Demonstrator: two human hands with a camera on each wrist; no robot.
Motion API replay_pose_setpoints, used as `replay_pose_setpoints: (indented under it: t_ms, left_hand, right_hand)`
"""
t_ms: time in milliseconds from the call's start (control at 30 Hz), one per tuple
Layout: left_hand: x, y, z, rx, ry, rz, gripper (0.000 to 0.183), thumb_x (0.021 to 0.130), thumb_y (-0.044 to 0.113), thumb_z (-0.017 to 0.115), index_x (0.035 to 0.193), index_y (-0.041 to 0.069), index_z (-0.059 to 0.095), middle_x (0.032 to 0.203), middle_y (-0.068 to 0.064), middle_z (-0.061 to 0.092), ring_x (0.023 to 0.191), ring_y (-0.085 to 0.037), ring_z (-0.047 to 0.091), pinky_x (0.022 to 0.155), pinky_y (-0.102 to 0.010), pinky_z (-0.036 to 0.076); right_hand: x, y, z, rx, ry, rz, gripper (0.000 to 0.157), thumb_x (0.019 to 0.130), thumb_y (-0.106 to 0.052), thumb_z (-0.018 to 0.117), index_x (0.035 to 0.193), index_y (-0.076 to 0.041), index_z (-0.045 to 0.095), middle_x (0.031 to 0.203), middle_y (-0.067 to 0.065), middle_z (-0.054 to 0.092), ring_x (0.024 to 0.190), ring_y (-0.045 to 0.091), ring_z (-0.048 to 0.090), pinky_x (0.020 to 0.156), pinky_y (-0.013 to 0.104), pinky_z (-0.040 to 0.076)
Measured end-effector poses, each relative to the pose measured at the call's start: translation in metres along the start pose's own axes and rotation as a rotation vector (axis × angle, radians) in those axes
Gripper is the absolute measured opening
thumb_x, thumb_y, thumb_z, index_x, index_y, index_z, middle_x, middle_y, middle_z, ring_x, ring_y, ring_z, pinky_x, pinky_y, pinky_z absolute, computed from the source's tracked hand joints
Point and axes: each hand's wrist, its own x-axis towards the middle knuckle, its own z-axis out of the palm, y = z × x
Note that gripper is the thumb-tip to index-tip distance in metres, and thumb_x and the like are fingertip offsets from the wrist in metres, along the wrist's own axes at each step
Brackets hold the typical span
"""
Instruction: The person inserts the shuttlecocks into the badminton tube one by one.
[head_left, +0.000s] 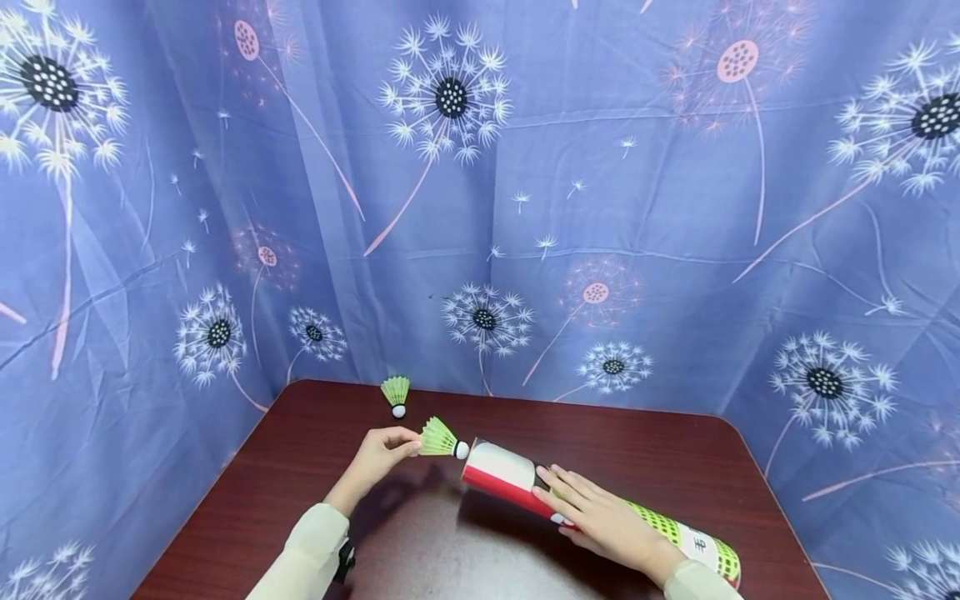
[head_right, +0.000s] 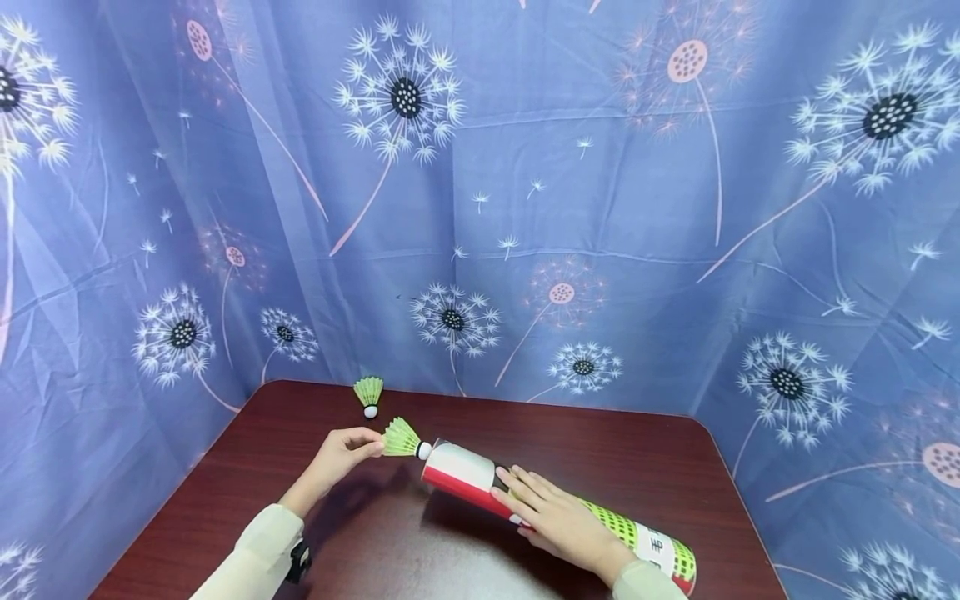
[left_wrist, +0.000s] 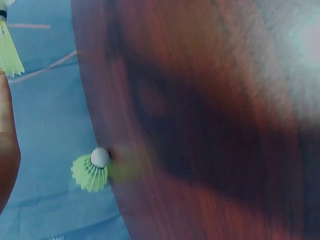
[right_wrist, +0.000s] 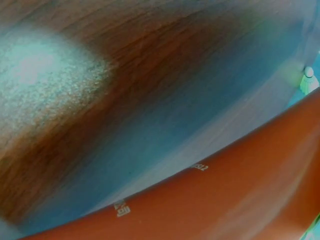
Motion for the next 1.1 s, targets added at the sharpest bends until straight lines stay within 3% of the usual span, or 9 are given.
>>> replay_pose_setpoints:
  t_ms: [233, 300, 433, 567, 767, 933, 1100]
  left_hand:
    - [-0.003, 0.0, 0.014, -0.053, -0.071, 0.006, 0.01, 0.087, 0.0, 0.067, 0.091, -0.008, 0.069, 0.082, -0.026, 0.067, 0.073, -0.011, 0.063, 0.07, -0.041, 0.056]
    - [-0.003, 0.001, 0.018, -0.06, -0.081, 0.009, 0.009, 0.087, 0.0, 0.067, 0.091, -0.008, 0.07, 0.081, -0.025, 0.067, 0.073, -0.01, 0.063, 0.068, -0.036, 0.056]
    - [-0.003, 0.006, 0.027, -0.059, -0.1, 0.02, 0.009, 0.087, 0.001, 0.068, 0.091, -0.007, 0.07, 0.08, -0.022, 0.068, 0.072, -0.008, 0.062, 0.067, -0.037, 0.056]
    - [-0.003, 0.01, 0.034, -0.061, -0.105, 0.018, 0.01, 0.086, 0.001, 0.068, 0.092, -0.007, 0.071, 0.081, -0.021, 0.069, 0.072, -0.007, 0.062, 0.068, -0.046, 0.056]
    - [-0.003, 0.013, 0.042, -0.086, -0.122, 0.002, 0.011, 0.087, 0.002, 0.069, 0.093, -0.007, 0.071, 0.083, -0.02, 0.07, 0.073, -0.007, 0.063, 0.066, -0.031, 0.056]
    - [-0.003, 0.016, 0.045, -0.092, -0.124, -0.001, 0.01, 0.086, -0.001, 0.068, 0.093, -0.008, 0.071, 0.081, -0.024, 0.068, 0.072, -0.008, 0.062, 0.065, -0.03, 0.055]
    - [-0.002, 0.016, 0.047, -0.105, -0.129, -0.01, 0.011, 0.086, -0.001, 0.068, 0.093, -0.009, 0.071, 0.081, -0.026, 0.067, 0.071, -0.008, 0.061, 0.064, -0.022, 0.053]
  right_hand:
    - [0.003, 0.0, 0.0, -0.006, 0.005, -0.002, 0.077, 0.082, -0.024, 0.077, 0.147, -0.008, 0.038, 0.153, 0.015, 0.033, 0.132, 0.034, 0.042, 0.115, 0.033, 0.02]
    - [0.004, -0.001, 0.0, -0.008, 0.005, -0.002, 0.075, 0.084, -0.025, 0.075, 0.147, -0.008, 0.038, 0.153, 0.015, 0.033, 0.132, 0.034, 0.043, 0.115, 0.033, 0.021]
    - [0.004, -0.001, 0.0, -0.003, 0.005, -0.004, 0.072, 0.087, -0.026, 0.073, 0.147, -0.009, 0.037, 0.153, 0.015, 0.032, 0.135, 0.032, 0.039, 0.115, 0.033, 0.02]
    - [0.004, -0.001, 0.002, 0.002, 0.007, -0.005, 0.071, 0.088, -0.026, 0.071, 0.148, -0.009, 0.037, 0.153, 0.015, 0.032, 0.137, 0.031, 0.036, 0.116, 0.032, 0.018]
    - [0.002, -0.002, 0.002, 0.004, 0.004, -0.005, 0.074, 0.085, -0.025, 0.074, 0.148, -0.009, 0.037, 0.153, 0.015, 0.032, 0.138, 0.03, 0.034, 0.116, 0.031, 0.017]
    - [0.0, -0.002, 0.001, 0.006, -0.005, 0.001, 0.08, 0.081, -0.022, 0.078, 0.148, -0.008, 0.037, 0.153, 0.015, 0.032, 0.139, 0.029, 0.033, 0.116, 0.031, 0.015]
    - [-0.001, -0.002, -0.001, -0.009, -0.011, 0.002, 0.075, 0.084, -0.025, 0.075, 0.148, -0.009, 0.037, 0.153, 0.015, 0.032, 0.134, 0.033, 0.039, 0.116, 0.031, 0.015]
